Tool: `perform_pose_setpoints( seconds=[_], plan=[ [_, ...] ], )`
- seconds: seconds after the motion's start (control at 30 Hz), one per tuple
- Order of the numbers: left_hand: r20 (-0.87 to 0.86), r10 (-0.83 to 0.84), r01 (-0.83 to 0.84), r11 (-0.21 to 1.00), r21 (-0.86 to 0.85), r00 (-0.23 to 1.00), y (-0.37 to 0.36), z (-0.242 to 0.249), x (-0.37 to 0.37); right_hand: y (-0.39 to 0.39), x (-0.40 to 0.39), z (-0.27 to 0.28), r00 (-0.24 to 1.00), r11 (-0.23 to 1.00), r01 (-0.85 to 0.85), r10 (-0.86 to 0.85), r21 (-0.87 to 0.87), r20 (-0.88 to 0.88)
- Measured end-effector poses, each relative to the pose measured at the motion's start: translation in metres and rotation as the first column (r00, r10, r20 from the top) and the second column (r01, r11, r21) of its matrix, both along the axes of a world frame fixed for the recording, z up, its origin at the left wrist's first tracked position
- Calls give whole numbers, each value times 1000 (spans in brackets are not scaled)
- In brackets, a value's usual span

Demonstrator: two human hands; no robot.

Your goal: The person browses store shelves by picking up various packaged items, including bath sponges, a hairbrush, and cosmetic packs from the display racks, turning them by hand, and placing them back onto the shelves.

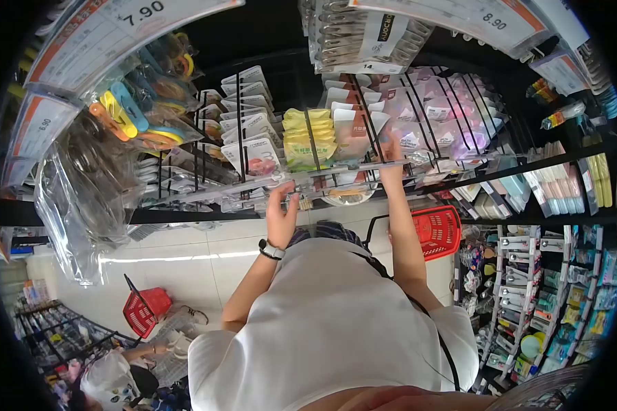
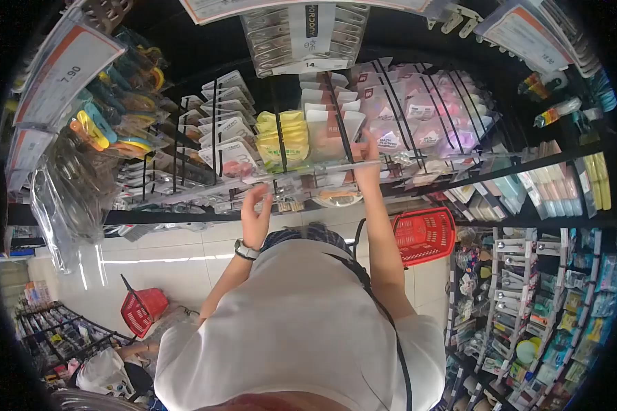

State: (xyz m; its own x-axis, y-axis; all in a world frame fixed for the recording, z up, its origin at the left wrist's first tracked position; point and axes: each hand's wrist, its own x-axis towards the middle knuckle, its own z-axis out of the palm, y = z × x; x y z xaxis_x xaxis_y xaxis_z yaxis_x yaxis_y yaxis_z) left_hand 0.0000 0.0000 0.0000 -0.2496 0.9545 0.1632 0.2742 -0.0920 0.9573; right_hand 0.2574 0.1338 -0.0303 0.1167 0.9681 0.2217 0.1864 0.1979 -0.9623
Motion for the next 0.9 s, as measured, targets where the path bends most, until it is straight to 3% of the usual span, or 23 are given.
perform_pose_setpoints(
  seconds=[0.17, 0.27, 0.37, 0.57, 0.67, 0.77, 0.9],
  plan=[
    [-128, -102, 97, 994, -47, 987, -16, -1, 0, 21, -4, -12, 996, 986, 92, -89, 136, -28],
    [-98, -146, 138, 987, -82, 984, -21, 5, 4, 27, -2, -14, 995, 997, 73, -74, -16, -64],
    [-89, -175, 169, 983, -69, 981, -24, 3, 5, 28, 0, -8, 995, 995, 95, -94, -22, 41],
    [-75, -193, 186, 978, -92, 978, -29, 4, 5, 28, -2, 1, 998, 998, 52, -53, 25, 44],
    [-63, -199, 195, 978, -70, 978, -29, -2, 7, 34, 9, -19, 988, 992, 69, -83, 107, 128],
    [20, -206, 207, 966, -155, 978, -28, 8, 11, 20, 6, 5, 987, 989, 50, -70, 142, 142],
    [17, -242, 242, 958, -151, 970, -27, 5, 14, 6, 13, 16, 994, 996, 77, -81, -54, -79]
  ],
)
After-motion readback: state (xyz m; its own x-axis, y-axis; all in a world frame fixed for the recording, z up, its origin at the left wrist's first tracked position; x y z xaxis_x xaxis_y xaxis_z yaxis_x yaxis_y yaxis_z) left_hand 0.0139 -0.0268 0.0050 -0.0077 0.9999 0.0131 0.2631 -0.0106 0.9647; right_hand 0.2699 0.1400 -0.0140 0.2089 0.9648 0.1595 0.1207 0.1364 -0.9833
